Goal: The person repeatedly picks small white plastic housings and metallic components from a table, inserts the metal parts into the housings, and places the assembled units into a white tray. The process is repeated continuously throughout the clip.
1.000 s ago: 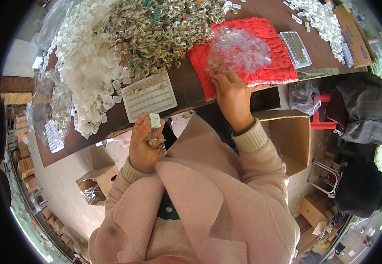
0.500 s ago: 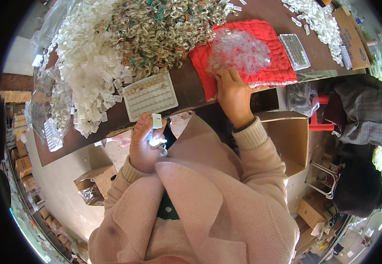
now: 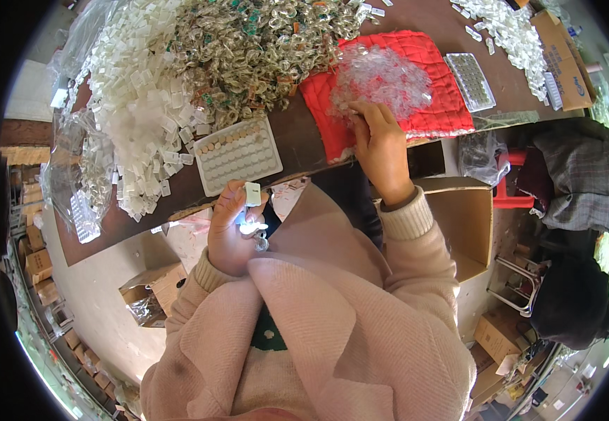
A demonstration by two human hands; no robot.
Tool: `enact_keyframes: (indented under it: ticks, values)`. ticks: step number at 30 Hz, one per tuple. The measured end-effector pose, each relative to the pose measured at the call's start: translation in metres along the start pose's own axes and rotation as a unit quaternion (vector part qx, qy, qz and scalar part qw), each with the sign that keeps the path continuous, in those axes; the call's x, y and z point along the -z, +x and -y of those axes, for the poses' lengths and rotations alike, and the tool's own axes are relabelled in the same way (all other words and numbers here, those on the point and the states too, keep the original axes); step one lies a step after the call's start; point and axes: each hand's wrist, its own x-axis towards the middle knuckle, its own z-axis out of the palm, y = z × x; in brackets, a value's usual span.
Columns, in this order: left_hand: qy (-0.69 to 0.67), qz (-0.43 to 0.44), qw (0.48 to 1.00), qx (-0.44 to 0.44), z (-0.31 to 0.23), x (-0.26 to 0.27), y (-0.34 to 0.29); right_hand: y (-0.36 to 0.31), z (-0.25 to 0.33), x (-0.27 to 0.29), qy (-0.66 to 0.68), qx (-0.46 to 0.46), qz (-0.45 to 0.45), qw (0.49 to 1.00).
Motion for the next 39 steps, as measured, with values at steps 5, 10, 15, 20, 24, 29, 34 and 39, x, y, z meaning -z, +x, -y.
enact_keyframes:
  ticks: [5, 10, 15, 20, 24, 29, 34, 39]
  values:
    - [0.006, -0.009, 1.0, -0.008, -0.001, -0.004, 0.002, 0.0, 0.024, 0.005, 0.068, 0.065, 0.036, 0.995]
    - [0.0, -0.015, 1.0, -0.013, -0.004, -0.007, -0.002, -0.015, 0.086, -0.011, 0.218, 0.148, 0.116, 0.958]
    - [-0.008, 0.008, 0.999, -0.036, -0.014, -0.004, -0.007, -0.011, 0.105, -0.025, 0.247, 0.197, 0.143, 0.938]
    - [-0.002, -0.003, 0.999, -0.04, -0.023, -0.008, -0.009, -0.011, 0.108, -0.022, 0.217, 0.224, 0.179, 0.933]
    - [0.004, -0.024, 0.998, -0.056, -0.021, -0.009, -0.012, -0.008, 0.11, -0.022, 0.218, 0.238, 0.185, 0.928]
    - [0.02, 0.014, 0.997, -0.071, -0.02, 0.003, -0.012, -0.01, 0.114, -0.025, 0.186, 0.283, 0.193, 0.921]
    - [0.034, 0.004, 0.995, -0.09, -0.02, 0.007, -0.014, -0.016, 0.118, -0.027, 0.195, 0.165, 0.152, 0.955]
    - [0.063, 0.008, 0.996, -0.068, -0.022, 0.007, -0.015, -0.013, 0.116, -0.021, 0.203, 0.113, 0.182, 0.955]
